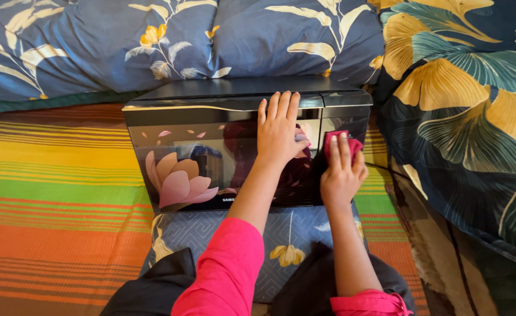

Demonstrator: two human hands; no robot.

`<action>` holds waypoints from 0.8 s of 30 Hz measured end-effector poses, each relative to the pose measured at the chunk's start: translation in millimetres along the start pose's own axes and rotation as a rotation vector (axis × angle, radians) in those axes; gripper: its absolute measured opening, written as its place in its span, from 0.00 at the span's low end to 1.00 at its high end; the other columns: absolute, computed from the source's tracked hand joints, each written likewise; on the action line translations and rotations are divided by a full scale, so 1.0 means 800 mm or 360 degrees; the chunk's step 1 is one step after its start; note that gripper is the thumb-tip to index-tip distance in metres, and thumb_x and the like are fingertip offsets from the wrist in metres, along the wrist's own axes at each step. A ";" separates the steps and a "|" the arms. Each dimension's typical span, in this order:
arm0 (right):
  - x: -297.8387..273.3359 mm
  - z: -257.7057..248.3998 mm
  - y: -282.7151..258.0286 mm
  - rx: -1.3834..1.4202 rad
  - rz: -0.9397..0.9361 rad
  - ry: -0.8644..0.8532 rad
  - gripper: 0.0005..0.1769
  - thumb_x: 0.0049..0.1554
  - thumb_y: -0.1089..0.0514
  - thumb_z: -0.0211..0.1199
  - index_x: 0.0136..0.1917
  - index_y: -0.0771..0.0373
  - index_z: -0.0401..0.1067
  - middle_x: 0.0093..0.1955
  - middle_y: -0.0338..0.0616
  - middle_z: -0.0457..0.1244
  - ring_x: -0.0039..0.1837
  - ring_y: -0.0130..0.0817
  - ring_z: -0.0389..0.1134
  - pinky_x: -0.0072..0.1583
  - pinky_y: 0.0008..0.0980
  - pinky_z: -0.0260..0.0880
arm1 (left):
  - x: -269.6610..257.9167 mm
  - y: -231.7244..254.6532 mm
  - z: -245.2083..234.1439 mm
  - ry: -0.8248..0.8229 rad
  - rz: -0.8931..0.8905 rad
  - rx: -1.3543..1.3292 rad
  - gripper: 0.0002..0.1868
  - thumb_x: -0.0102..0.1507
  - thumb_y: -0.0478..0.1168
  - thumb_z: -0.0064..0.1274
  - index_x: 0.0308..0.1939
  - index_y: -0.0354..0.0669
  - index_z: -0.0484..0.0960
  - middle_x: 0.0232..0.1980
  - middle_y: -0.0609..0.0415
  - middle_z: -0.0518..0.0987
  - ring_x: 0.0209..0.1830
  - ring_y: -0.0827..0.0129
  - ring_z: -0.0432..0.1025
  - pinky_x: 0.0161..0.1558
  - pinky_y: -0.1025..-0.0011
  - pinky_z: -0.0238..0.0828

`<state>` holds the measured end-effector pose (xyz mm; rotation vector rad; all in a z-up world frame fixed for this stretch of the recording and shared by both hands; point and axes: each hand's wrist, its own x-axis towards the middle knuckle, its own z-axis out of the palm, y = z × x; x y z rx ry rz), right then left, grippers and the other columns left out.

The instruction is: The person wipes the exterior of a black Samsung microwave with a pink cloth. They clean the control panel, door, and top surface in a repetitive wiping motion.

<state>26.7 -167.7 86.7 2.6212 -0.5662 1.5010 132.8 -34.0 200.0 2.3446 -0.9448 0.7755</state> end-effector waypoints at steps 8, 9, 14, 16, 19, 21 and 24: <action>0.015 0.017 0.071 0.0219 0.0269 0.0001 0.37 0.54 0.72 0.53 0.76 0.58 0.69 0.79 0.43 0.60 0.67 0.55 0.60 0.63 0.48 0.59 | 0.000 -0.003 0.006 0.0066 0.0005 -0.0006 0.55 0.40 0.48 0.74 0.69 0.41 0.67 0.69 0.48 0.67 0.74 0.52 0.58 0.75 0.48 0.45; 0.019 0.016 0.077 0.0334 0.0339 -0.0043 0.37 0.54 0.73 0.52 0.76 0.59 0.68 0.79 0.45 0.60 0.66 0.56 0.60 0.61 0.48 0.59 | -0.001 -0.002 0.007 0.0078 0.0001 -0.0011 0.54 0.40 0.47 0.74 0.69 0.42 0.67 0.69 0.48 0.68 0.74 0.52 0.58 0.75 0.48 0.45; 0.041 -0.001 0.068 0.0540 0.0106 0.0185 0.35 0.58 0.73 0.53 0.78 0.59 0.66 0.80 0.49 0.59 0.68 0.55 0.60 0.70 0.49 0.60 | -0.001 -0.002 0.010 0.0106 0.0003 -0.0109 0.52 0.40 0.45 0.73 0.68 0.42 0.68 0.68 0.48 0.69 0.74 0.51 0.59 0.75 0.48 0.46; 0.049 -0.003 0.037 0.0492 -0.0015 0.0150 0.32 0.61 0.70 0.54 0.77 0.57 0.66 0.79 0.49 0.59 0.70 0.54 0.60 0.71 0.50 0.58 | 0.000 -0.006 0.010 0.0148 0.0022 -0.0150 0.51 0.40 0.44 0.72 0.67 0.42 0.69 0.68 0.48 0.69 0.74 0.52 0.59 0.74 0.48 0.46; 0.051 -0.004 -0.013 0.0259 -0.0174 0.0032 0.26 0.65 0.59 0.56 0.76 0.53 0.67 0.80 0.47 0.57 0.76 0.59 0.54 0.73 0.52 0.52 | -0.001 -0.009 0.012 0.0270 0.0050 -0.0233 0.48 0.44 0.43 0.72 0.67 0.43 0.69 0.68 0.48 0.70 0.74 0.53 0.60 0.76 0.51 0.47; 0.055 0.000 -0.030 0.0053 -0.0214 -0.0025 0.26 0.65 0.50 0.55 0.75 0.53 0.67 0.80 0.51 0.54 0.79 0.70 0.45 0.70 0.55 0.46 | -0.002 -0.009 0.011 0.0265 0.0057 -0.0283 0.50 0.42 0.44 0.73 0.67 0.42 0.69 0.68 0.47 0.70 0.73 0.52 0.60 0.75 0.50 0.46; 0.059 0.010 -0.023 0.0195 -0.0149 -0.0060 0.27 0.69 0.47 0.50 0.78 0.53 0.66 0.84 0.51 0.50 0.84 0.69 0.39 0.75 0.59 0.42 | -0.001 -0.011 0.007 0.0196 0.0048 -0.0309 0.53 0.39 0.45 0.73 0.67 0.42 0.68 0.69 0.47 0.70 0.74 0.52 0.59 0.74 0.50 0.45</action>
